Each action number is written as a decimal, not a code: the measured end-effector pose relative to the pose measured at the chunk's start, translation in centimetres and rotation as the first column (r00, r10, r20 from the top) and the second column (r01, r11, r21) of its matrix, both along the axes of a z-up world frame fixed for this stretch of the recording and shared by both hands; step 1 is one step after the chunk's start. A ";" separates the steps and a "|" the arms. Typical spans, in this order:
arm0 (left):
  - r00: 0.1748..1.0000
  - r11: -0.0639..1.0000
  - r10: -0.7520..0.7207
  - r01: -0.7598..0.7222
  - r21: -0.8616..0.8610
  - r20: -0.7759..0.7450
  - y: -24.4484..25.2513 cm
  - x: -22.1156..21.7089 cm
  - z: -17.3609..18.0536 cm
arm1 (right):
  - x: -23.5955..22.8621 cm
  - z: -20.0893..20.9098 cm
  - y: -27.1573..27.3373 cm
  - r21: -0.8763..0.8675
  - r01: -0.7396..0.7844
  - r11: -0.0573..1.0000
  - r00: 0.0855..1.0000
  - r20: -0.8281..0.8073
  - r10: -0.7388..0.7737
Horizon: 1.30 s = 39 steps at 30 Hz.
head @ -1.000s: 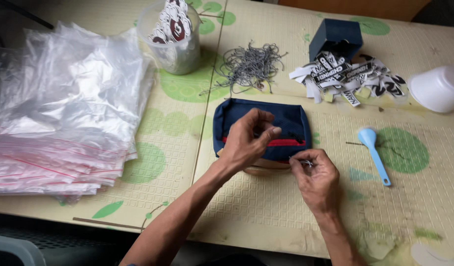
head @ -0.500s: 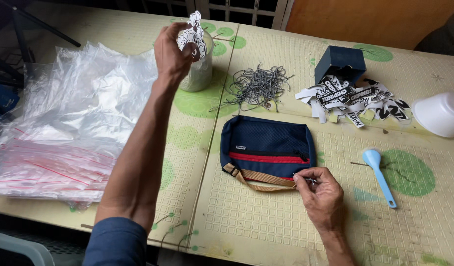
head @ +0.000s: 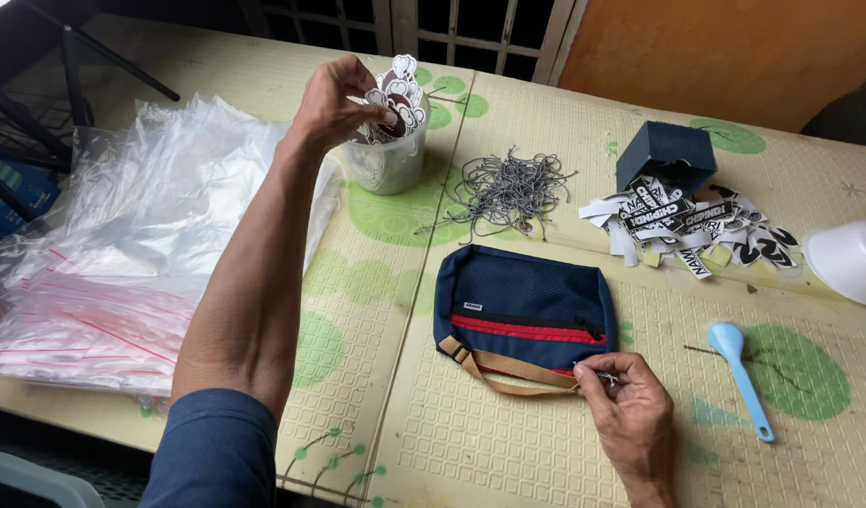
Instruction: The person cleans a small blue and red bag using a blue sponge, attaches a skull-like patch and a brand label to the front, and then reaches for a plastic bag.
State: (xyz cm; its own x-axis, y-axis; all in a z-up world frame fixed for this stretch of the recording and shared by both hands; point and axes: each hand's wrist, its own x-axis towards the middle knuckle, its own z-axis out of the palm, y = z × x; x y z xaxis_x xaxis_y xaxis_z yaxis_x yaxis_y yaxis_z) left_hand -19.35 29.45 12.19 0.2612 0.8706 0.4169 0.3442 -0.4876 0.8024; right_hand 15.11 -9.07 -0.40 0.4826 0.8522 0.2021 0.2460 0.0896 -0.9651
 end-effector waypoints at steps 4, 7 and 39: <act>0.963 0.968 -0.185 0.213 -0.132 0.198 0.4 -0.5 0.1 | 0.1 -0.2 0.1 -0.013 -0.008 1.000 1.000 -0.019 0.007; 0.961 0.976 -0.183 0.203 -0.080 0.207 1.4 -0.8 -0.5 | 0.0 -0.1 0.1 -0.011 0.001 1.000 1.000 0.027 -0.001; 0.809 0.727 -0.534 0.588 -0.354 0.245 -26.1 17.3 -8.7 | 0.6 0.6 0.1 0.036 -0.024 0.999 0.971 -0.235 0.032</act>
State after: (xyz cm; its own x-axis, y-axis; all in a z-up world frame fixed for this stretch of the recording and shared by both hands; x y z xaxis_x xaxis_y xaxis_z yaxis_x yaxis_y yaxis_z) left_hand -2.10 3.37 3.48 0.7276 0.6732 0.1320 0.0008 -0.1933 0.9811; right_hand 15.73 -9.01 0.18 0.4959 0.8609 0.1137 0.0090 0.1259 -0.9920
